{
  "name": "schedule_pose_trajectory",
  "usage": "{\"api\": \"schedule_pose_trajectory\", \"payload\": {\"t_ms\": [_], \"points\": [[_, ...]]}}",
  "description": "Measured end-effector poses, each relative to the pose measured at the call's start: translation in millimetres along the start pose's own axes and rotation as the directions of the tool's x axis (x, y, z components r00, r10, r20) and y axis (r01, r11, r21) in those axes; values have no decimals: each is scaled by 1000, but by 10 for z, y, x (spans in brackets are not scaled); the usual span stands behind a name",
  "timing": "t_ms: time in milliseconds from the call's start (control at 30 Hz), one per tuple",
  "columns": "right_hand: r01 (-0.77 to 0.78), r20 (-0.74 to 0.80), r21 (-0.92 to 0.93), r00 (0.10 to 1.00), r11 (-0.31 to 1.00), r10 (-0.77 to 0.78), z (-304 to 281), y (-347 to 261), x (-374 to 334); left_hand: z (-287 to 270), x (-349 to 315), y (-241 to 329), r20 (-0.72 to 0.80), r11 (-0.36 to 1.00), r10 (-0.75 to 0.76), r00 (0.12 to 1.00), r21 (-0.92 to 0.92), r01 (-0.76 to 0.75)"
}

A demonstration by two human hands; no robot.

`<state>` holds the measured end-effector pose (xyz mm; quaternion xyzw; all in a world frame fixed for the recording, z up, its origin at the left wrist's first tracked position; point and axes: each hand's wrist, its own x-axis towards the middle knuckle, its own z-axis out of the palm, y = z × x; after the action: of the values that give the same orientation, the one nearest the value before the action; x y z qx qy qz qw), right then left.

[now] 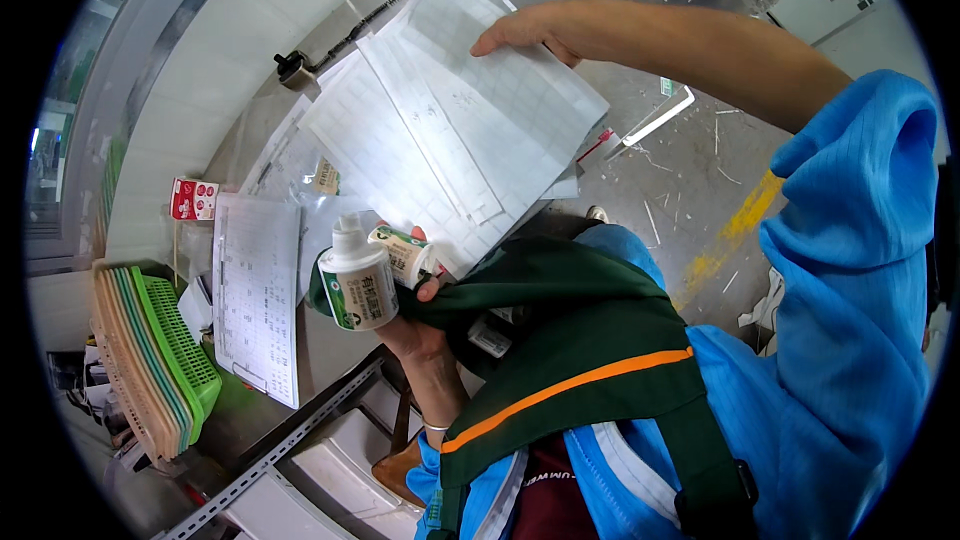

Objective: The person pulls label sheets from specific drawers, organizes multiple sheets on a table, writes on a document using a pen, and stores label rolls in an apron pocket.

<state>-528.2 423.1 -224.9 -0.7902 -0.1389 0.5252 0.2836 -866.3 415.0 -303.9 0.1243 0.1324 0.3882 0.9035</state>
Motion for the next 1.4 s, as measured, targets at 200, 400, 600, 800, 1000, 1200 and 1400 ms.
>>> {"api": "schedule_pose_trajectory", "payload": {"t_ms": [200,400,600,800,1000,1200,1400], "points": [[-35,187,140,982,990,9,256,-243,-89,-12,8,-5,16,1000,-21,1000,-17,21],[145,126,111,979,983,-159,-13,-331,68,28,-48,-21,-26,999,-7,1000,-35,6],[206,-73,-644,942,737,-327,17,-34,146,7,-42,4,-40,998,7,999,-60,-10],[60,-92,-191,993,980,-79,-216,74,184,23,-11,-71,3,999,25,1000,-47,-25],[186,-58,-31,981,982,-187,-155,220,185,-12,-39,-24,16,996,38,999,-76,-37],[196,263,217,932,956,-250,-276,716,-226,-7,-41,-106,-4,998,54,999,-8,-54],[229,-66,643,967,731,-245,-248,1659,-865,70,-343,-199,37,994,48,998,-101,-44]]}}
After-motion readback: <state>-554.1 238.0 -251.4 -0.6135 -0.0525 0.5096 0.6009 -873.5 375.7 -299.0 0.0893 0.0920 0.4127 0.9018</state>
